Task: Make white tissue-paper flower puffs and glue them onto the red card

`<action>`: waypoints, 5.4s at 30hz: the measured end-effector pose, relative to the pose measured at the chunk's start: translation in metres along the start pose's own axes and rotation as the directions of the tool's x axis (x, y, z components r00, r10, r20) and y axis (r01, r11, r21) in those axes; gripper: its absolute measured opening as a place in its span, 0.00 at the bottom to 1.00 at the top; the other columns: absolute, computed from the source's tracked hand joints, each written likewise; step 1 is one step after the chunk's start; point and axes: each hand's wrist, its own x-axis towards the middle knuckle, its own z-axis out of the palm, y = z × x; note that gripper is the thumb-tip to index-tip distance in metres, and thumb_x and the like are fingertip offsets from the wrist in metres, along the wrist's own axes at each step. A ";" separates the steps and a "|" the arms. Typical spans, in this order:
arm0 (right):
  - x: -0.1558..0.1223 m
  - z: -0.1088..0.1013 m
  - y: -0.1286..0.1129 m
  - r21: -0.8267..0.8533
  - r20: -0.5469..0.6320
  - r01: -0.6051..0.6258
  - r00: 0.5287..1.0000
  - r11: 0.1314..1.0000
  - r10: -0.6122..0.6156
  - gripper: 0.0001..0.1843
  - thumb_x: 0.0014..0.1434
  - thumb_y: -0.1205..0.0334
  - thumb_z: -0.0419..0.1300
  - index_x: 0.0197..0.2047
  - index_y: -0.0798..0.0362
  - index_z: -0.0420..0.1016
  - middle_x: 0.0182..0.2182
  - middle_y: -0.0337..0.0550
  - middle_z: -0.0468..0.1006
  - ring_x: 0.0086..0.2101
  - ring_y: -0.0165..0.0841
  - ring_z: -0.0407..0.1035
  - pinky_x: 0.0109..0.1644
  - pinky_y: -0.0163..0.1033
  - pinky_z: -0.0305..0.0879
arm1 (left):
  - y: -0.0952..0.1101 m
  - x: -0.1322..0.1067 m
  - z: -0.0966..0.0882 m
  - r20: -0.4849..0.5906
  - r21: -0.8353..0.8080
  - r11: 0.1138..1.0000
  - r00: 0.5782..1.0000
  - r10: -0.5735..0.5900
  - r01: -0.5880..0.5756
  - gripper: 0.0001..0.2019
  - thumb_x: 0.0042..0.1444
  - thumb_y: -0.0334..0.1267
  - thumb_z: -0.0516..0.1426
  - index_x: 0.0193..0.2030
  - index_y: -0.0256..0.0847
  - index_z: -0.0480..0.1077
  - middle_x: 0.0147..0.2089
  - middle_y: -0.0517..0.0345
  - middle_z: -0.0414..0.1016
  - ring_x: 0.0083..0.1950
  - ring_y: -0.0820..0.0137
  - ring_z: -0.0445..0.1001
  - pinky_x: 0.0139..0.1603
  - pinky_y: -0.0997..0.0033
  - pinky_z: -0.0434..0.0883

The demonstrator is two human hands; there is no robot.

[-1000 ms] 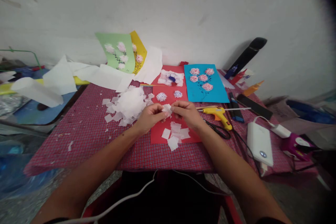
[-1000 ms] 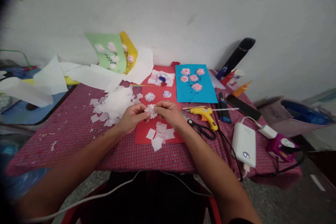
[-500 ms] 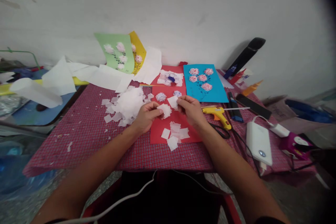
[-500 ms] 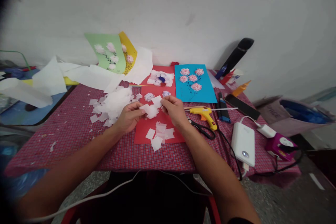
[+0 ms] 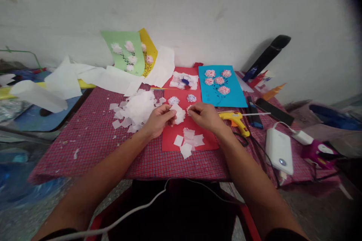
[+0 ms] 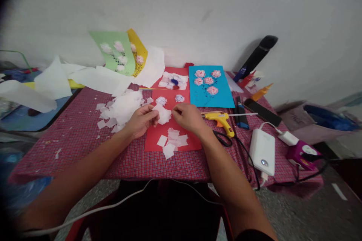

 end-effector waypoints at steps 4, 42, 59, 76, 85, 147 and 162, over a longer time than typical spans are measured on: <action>0.000 -0.014 0.002 -0.020 0.394 -0.113 0.912 0.993 0.111 0.06 0.58 0.64 0.60 0.32 0.52 0.79 0.29 0.39 0.81 0.30 0.31 0.70 0.33 0.37 0.59 | 0.000 0.002 0.001 0.003 0.070 0.995 0.998 -0.067 0.067 0.15 0.52 0.43 0.68 0.34 0.40 0.67 0.27 0.62 0.75 0.21 0.77 0.69 0.22 0.76 0.64; 0.000 -0.011 0.000 0.071 0.487 -0.183 0.864 0.980 0.126 0.07 0.55 0.60 0.61 0.33 0.53 0.77 0.29 0.39 0.78 0.29 0.30 0.67 0.32 0.35 0.57 | 0.000 -0.007 -0.001 0.003 0.665 0.671 0.900 0.436 -0.328 0.03 0.56 0.32 0.59 0.37 0.41 0.68 0.24 0.67 0.66 0.24 0.77 0.61 0.26 0.76 0.61; -0.004 -0.006 -0.014 -0.107 0.635 0.023 0.771 0.994 0.051 0.05 0.54 0.67 0.59 0.27 0.53 0.73 0.24 0.39 0.75 0.24 0.28 0.61 0.30 0.38 0.50 | -0.003 -0.009 -0.001 0.108 0.694 0.658 0.946 0.307 -0.293 0.06 0.59 0.39 0.59 0.40 0.39 0.72 0.29 0.61 0.74 0.29 0.74 0.68 0.32 0.73 0.65; 0.000 -0.013 -0.005 0.181 0.412 -0.236 0.900 0.955 0.144 0.08 0.54 0.57 0.62 0.31 0.53 0.75 0.26 0.38 0.75 0.27 0.29 0.64 0.32 0.36 0.57 | 0.002 -0.005 -0.002 0.110 0.620 0.771 0.989 0.102 -0.148 0.16 0.65 0.50 0.55 0.42 0.38 0.75 0.36 0.53 0.79 0.28 0.74 0.71 0.30 0.72 0.67; -0.006 -0.005 -0.016 -0.222 0.679 0.045 0.724 0.974 0.122 0.07 0.52 0.67 0.59 0.23 0.53 0.70 0.19 0.37 0.70 0.22 0.27 0.56 0.29 0.39 0.47 | 0.017 -0.016 -0.005 0.514 0.802 0.446 0.839 -0.177 -0.397 0.04 0.47 0.39 0.65 0.31 0.45 0.77 0.26 0.61 0.74 0.25 0.72 0.66 0.26 0.69 0.54; -0.006 0.022 -0.020 0.803 0.222 -0.255 0.967 0.538 0.127 0.13 0.58 0.53 0.67 0.33 0.54 0.77 0.21 0.34 0.71 0.20 0.25 0.59 0.25 0.34 0.52 | 0.007 -0.015 0.006 0.165 0.591 0.675 0.885 0.436 -0.443 0.05 0.57 0.37 0.64 0.39 0.39 0.78 0.36 0.54 0.78 0.35 0.71 0.74 0.36 0.71 0.72; -0.008 0.021 -0.028 0.700 0.155 -0.180 0.983 0.691 0.099 0.12 0.56 0.55 0.67 0.31 0.54 0.72 0.24 0.34 0.70 0.24 0.25 0.58 0.28 0.34 0.54 | 0.009 -0.012 0.000 0.195 0.513 0.775 0.930 0.312 -0.368 0.08 0.61 0.40 0.60 0.38 0.38 0.78 0.34 0.56 0.79 0.33 0.72 0.74 0.36 0.71 0.71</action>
